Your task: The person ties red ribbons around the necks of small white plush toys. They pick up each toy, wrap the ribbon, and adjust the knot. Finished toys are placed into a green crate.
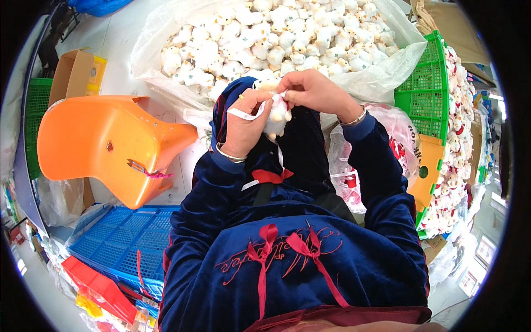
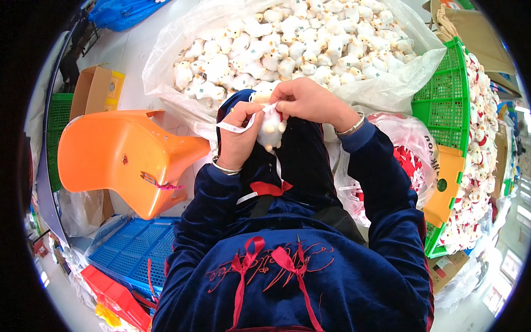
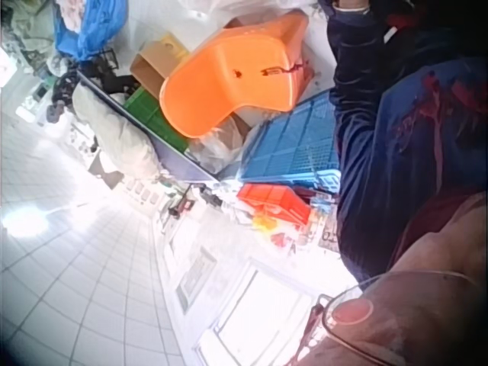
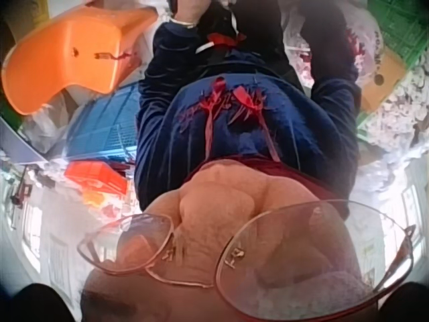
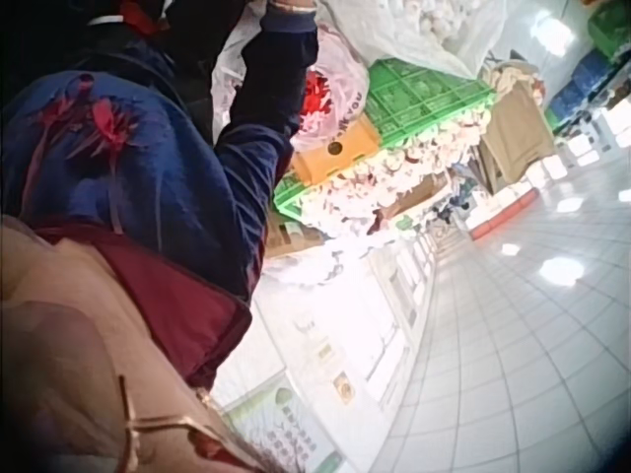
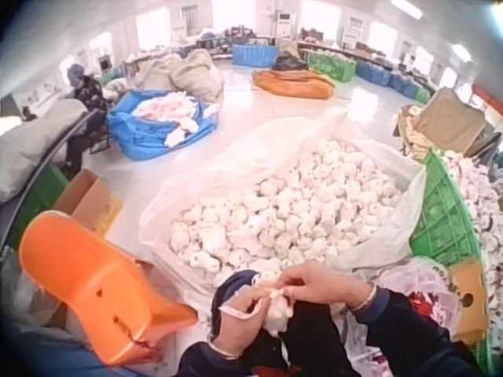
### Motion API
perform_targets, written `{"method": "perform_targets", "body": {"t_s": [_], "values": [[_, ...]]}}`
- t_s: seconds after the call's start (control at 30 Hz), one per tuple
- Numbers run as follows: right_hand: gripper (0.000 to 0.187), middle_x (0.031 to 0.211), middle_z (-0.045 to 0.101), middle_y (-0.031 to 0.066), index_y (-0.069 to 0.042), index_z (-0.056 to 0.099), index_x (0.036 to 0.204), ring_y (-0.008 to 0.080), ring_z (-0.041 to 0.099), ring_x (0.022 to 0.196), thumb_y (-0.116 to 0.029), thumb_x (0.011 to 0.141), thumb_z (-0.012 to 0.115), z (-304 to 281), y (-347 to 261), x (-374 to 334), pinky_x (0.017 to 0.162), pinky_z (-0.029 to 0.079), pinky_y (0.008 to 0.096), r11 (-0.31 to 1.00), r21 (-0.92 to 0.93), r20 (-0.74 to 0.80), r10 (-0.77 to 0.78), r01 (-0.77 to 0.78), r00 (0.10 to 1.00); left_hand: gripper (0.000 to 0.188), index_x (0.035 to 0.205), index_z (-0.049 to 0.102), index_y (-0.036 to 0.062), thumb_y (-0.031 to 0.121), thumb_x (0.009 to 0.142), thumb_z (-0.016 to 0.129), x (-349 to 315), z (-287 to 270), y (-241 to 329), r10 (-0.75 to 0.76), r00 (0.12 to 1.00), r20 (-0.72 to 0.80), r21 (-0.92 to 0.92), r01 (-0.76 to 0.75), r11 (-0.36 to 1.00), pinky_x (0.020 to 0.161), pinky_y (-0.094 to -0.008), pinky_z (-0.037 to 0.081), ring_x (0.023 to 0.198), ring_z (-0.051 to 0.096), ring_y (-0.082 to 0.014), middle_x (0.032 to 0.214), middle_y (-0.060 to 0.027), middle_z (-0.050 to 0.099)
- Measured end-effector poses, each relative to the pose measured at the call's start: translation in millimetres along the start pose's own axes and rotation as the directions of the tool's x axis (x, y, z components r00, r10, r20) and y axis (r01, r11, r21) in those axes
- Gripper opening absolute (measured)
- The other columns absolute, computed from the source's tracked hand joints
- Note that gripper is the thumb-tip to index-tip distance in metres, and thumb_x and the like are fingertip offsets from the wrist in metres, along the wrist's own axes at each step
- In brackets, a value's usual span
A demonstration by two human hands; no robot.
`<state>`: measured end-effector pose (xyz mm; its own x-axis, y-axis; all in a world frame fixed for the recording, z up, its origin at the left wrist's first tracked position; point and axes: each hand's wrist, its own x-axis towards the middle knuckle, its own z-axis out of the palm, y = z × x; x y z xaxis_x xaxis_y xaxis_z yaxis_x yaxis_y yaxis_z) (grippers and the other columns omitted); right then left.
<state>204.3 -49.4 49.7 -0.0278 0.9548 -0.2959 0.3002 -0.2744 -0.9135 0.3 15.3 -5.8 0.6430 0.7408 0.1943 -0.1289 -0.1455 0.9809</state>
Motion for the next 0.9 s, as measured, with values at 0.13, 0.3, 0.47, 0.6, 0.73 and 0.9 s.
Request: {"method": "perform_targets", "body": {"t_s": [0.13, 0.3, 0.47, 0.6, 0.73, 0.9], "values": [[0.017, 0.089, 0.072, 0.0039, -0.003, 0.07, 0.101, 0.0079, 0.067, 0.082, -0.018, 0.101, 0.063, -7.7, 7.6, 0.4, 0.069, 0.052, 0.0213, 1.0, -0.014, -0.263, 0.016, -0.02, 0.965, 0.009, 0.102, 0.069, 0.0006, 0.0, 0.093, 0.07, 0.1, 1.3, -2.4, 0.029, 0.999, -0.027, 0.068, -0.027, 0.997, 0.075, -0.0267, 0.05, 0.083, 0.064, -0.0142, 0.092, -0.0073, 0.066], [0.022, 0.094, 0.073, 0.0049, -0.002, 0.068, 0.105, 0.0098, 0.067, 0.079, -0.021, 0.106, 0.057, 15.7, 4.2, 0.7, 0.069, 0.052, 0.0221, 0.872, 0.465, -0.367, 0.033, 0.153, 0.93, 0.008, 0.102, 0.069, 0.001, 0.0, 0.093, 0.071, 0.0, 0.2, -1.3, 0.077, 0.997, -0.009, 0.124, -0.075, 0.989, 0.076, -0.0247, 0.049, 0.084, 0.062, -0.0115, 0.093, -0.0046, 0.065], [0.021, 0.09, 0.067, 0.0022, -0.002, 0.065, 0.108, 0.0093, 0.064, 0.079, -0.02, 0.107, 0.055, 8.5, 17.3, 5.4, 0.067, 0.051, 0.0224, 0.682, 0.722, -0.222, 0.069, 0.116, 0.973, 0.01, 0.102, 0.069, 0.001, -0.001, 0.092, 0.071, 0.5, 1.7, -0.2, 0.098, 0.995, -0.019, 0.159, -0.094, 0.983, 0.075, -0.0251, 0.049, 0.082, 0.062, -0.0126, 0.093, -0.0057, 0.066], [0.017, 0.091, 0.063, -0.0005, -0.002, 0.064, 0.108, 0.009, 0.06, 0.077, -0.018, 0.103, 0.06, 4.3, 18.5, 7.9, 0.067, 0.048, 0.0229, 0.91, 0.389, -0.248, -0.044, 0.141, 0.968, 0.011, 0.101, 0.069, 0.0012, -0.003, 0.091, 0.071, 0.0, 1.4, -4.1, 0.075, 0.997, -0.021, 0.193, -0.069, 0.979, 0.075, -0.0256, 0.049, 0.082, 0.063, -0.0129, 0.093, -0.0061, 0.066], [0.014, 0.087, 0.068, 0.0029, 0.0, 0.065, 0.103, 0.0097, 0.061, 0.076, -0.011, 0.094, 0.066, 2.5, 4.5, -2.2, 0.07, 0.049, 0.0254, 0.987, -0.123, -0.157, -0.122, 0.103, 0.98, 0.011, 0.101, 0.069, 0.001, -0.003, 0.091, 0.071, 0.4, 0.8, -3.2, 0.091, 0.996, -0.021, 0.205, -0.085, 0.975, 0.075, -0.0258, 0.05, 0.082, 0.063, -0.0126, 0.093, -0.0061, 0.067], [0.012, 0.081, 0.07, 0.0069, 0.001, 0.067, 0.093, 0.0139, 0.061, 0.072, -0.011, 0.093, 0.065, -1.2, -3.7, -0.4, 0.067, 0.049, 0.0298, 0.985, -0.167, -0.051, 0.047, -0.055, 0.998, 0.01, 0.095, 0.069, 0.0011, -0.004, 0.087, 0.073, 0.5, 3.0, 1.9, 0.119, 0.989, -0.088, 0.201, -0.1, 0.975, 0.069, -0.0291, 0.051, 0.077, 0.066, -0.021, 0.089, -0.0105, 0.068]]}}
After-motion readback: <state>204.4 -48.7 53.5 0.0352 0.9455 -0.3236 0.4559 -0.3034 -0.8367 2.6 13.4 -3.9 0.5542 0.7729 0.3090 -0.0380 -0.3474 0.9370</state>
